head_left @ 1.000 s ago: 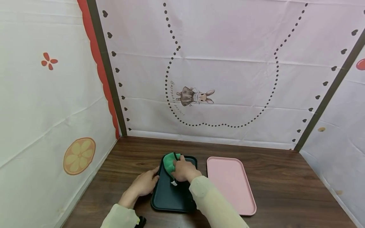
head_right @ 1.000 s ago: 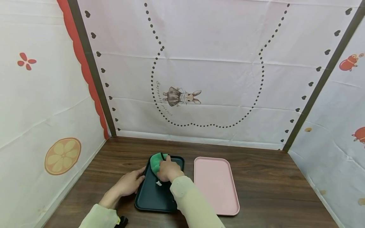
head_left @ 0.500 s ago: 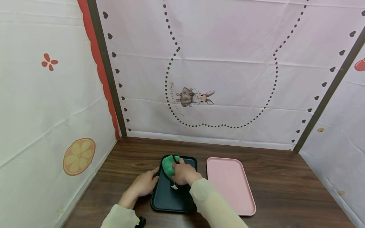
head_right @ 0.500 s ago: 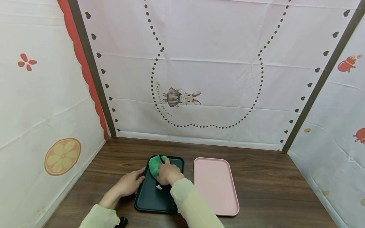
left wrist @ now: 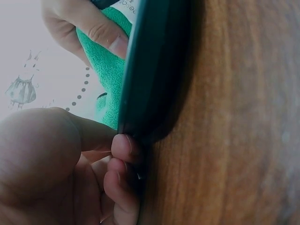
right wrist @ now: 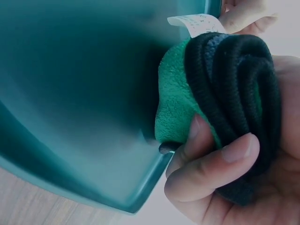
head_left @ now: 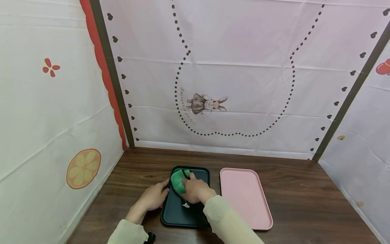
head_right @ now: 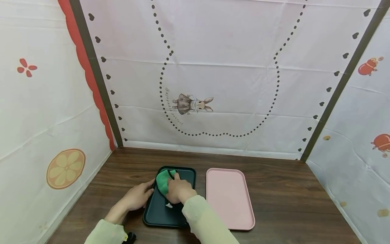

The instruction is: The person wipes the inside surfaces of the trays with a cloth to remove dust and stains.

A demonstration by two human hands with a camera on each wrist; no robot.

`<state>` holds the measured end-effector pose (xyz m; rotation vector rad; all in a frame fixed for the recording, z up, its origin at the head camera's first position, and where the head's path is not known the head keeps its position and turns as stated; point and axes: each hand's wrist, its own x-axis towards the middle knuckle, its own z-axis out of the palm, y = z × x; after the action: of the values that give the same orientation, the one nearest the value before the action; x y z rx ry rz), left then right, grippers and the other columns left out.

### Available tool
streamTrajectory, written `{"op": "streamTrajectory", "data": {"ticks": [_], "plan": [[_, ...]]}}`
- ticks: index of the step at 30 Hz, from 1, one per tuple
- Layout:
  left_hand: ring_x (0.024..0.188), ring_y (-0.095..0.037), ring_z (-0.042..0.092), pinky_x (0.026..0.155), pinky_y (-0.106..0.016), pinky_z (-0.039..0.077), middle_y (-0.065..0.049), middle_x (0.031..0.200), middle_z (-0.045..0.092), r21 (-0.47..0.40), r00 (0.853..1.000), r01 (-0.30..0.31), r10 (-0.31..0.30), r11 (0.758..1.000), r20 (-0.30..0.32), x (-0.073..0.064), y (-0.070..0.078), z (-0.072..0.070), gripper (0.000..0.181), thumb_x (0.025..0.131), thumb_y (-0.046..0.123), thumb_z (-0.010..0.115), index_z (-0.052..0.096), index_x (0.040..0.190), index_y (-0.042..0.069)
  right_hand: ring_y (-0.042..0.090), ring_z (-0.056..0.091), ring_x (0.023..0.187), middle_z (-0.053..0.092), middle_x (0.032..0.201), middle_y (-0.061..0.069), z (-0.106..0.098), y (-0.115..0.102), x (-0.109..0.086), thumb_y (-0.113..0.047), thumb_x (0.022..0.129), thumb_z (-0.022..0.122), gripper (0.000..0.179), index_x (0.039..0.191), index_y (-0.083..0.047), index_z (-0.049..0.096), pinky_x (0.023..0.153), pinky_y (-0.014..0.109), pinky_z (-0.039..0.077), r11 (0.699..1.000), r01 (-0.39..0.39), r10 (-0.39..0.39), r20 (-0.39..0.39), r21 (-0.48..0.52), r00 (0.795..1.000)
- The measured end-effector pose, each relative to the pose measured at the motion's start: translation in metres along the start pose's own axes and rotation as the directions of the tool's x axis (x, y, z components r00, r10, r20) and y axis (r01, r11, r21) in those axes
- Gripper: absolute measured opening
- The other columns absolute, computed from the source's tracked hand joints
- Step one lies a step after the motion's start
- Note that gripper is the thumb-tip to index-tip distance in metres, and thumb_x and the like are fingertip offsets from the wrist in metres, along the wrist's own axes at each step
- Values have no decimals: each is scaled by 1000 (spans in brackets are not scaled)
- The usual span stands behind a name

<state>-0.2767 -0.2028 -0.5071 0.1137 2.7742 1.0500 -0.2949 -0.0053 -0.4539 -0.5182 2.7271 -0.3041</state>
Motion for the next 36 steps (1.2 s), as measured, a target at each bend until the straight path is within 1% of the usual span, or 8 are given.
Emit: {"op": "streamTrajectory", "data": {"ticks": [4, 7, 11, 18, 22, 30, 36], "plan": [[44, -17, 50, 46, -33, 41, -4, 54, 58, -3, 1000, -3, 3, 1000, 2, 0, -1, 0, 53, 108, 20, 52, 43, 159, 11, 31, 68, 95, 26, 169, 6, 1, 0, -2, -37, 101, 66, 66, 161, -28, 40, 75, 41, 56, 1000, 18, -18, 0, -8, 1000], [45, -17, 51, 46, -33, 41, -4, 54, 59, -2, 1000, -2, 2, 1000, 6, 1, -1, 0, 53, 108, 20, 51, 42, 160, 12, 31, 68, 94, 26, 169, 6, 3, -1, -4, -38, 101, 67, 66, 161, -29, 40, 74, 40, 56, 1000, 23, -23, 5, -21, 1000], [45, -17, 51, 46, -33, 41, -4, 54, 59, -3, 1000, -2, 2, 1000, 13, 1, -1, 0, 53, 108, 20, 51, 40, 160, 13, 32, 69, 97, 26, 169, 7, 4, -2, -7, -38, 101, 67, 66, 161, -29, 40, 75, 40, 56, 999, 27, -26, 13, -31, 1000], [45, -18, 52, 46, -33, 41, -4, 54, 58, -9, 1000, -5, 5, 1000, 11, 1, -1, 0, 53, 109, 20, 50, 41, 160, 14, 35, 67, 116, 27, 170, 7, 5, -4, -14, -39, 101, 67, 65, 160, -29, 42, 88, 43, 58, 997, 38, -37, 17, -61, 999], [45, -17, 51, 46, -32, 41, -4, 54, 58, -12, 1000, -8, 8, 1000, 10, 2, -1, 0, 53, 109, 21, 50, 41, 160, 14, 36, 66, 121, 26, 171, 8, 4, -5, -16, -39, 100, 67, 65, 159, -29, 43, 91, 45, 58, 996, 42, -40, 22, -73, 999], [45, -17, 51, 46, -31, 40, -4, 54, 59, -10, 1000, -10, 10, 1000, 13, 2, -1, -1, 53, 109, 20, 50, 41, 160, 13, 34, 66, 120, 28, 171, 7, 3, -7, -22, -39, 100, 68, 63, 158, -30, 46, 94, 44, 57, 993, 60, -55, 49, -98, 997], [45, -17, 50, 46, -32, 40, -5, 54, 58, -16, 1000, -11, 11, 1000, 13, 2, -1, 0, 53, 109, 19, 49, 41, 160, 14, 33, 67, 117, 32, 168, 6, 2, -8, -26, -37, 99, 69, 62, 157, -30, 47, 91, 43, 58, 991, 81, -76, 47, -104, 996]]}}
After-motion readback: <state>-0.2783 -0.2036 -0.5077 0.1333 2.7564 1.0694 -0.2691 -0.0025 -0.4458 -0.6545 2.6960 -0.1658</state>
